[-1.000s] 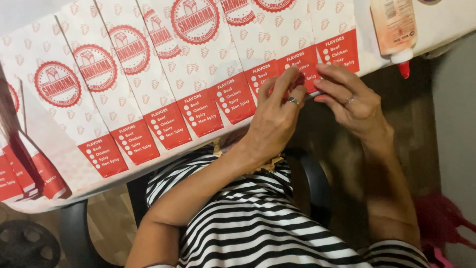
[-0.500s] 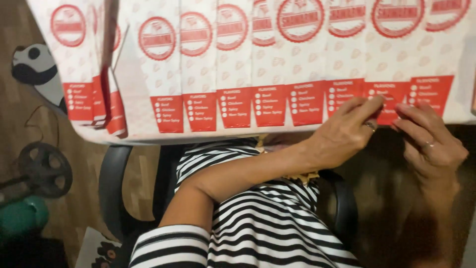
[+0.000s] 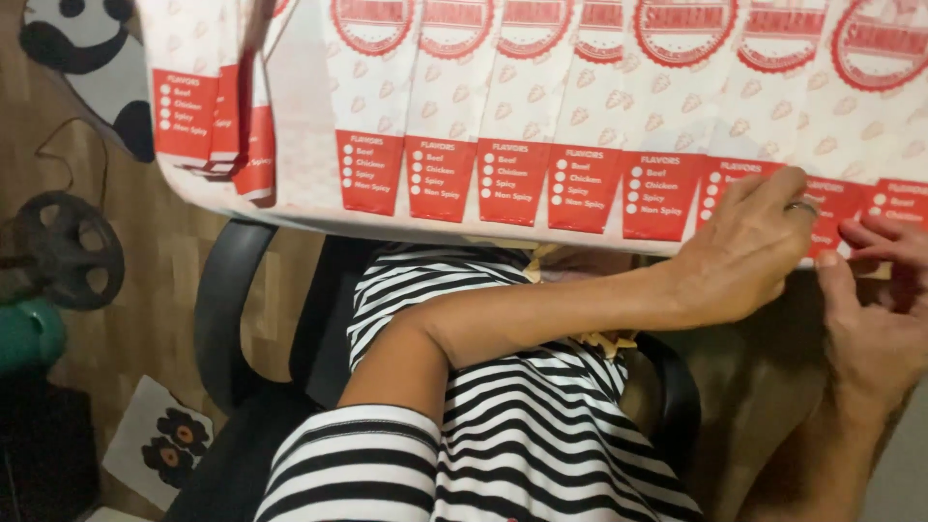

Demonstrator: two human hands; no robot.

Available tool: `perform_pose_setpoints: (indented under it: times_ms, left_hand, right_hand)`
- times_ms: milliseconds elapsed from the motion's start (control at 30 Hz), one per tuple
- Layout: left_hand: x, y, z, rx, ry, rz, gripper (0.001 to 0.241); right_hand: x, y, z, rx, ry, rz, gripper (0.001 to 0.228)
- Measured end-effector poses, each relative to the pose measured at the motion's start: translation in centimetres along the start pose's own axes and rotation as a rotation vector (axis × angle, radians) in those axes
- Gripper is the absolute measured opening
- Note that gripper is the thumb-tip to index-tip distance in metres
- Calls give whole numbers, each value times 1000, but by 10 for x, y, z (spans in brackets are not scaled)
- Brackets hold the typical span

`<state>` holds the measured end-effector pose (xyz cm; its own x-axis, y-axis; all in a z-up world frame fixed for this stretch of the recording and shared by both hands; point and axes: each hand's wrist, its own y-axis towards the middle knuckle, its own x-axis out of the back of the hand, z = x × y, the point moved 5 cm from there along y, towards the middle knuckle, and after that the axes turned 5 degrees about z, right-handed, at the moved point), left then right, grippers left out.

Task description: Applying glue to the edges of paper shawarma bags and folding them to complete the assembly.

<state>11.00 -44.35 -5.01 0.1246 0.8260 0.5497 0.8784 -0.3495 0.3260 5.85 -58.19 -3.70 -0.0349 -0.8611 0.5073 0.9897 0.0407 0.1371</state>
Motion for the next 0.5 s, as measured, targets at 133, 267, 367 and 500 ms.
perform_pose_setpoints:
  times_ms: [133,267,367,500]
  left_hand:
    - [-8,2,3,9,12,-41,27]
    - [-29,0,9,-37,7,-41,13]
    - [-51,-3,18,-48,-25,-94,18]
    - [-72,-1,22,-13,-118,-173,11]
  right_hand:
    - [-7,-7,-19,119,-125,-5,30]
    - [-15,-48,-240,12,-1234,63,20]
    - [-14,-26,-312,392,-2099,195,28]
    - [-37,-9,-325,393,-2261,147,30]
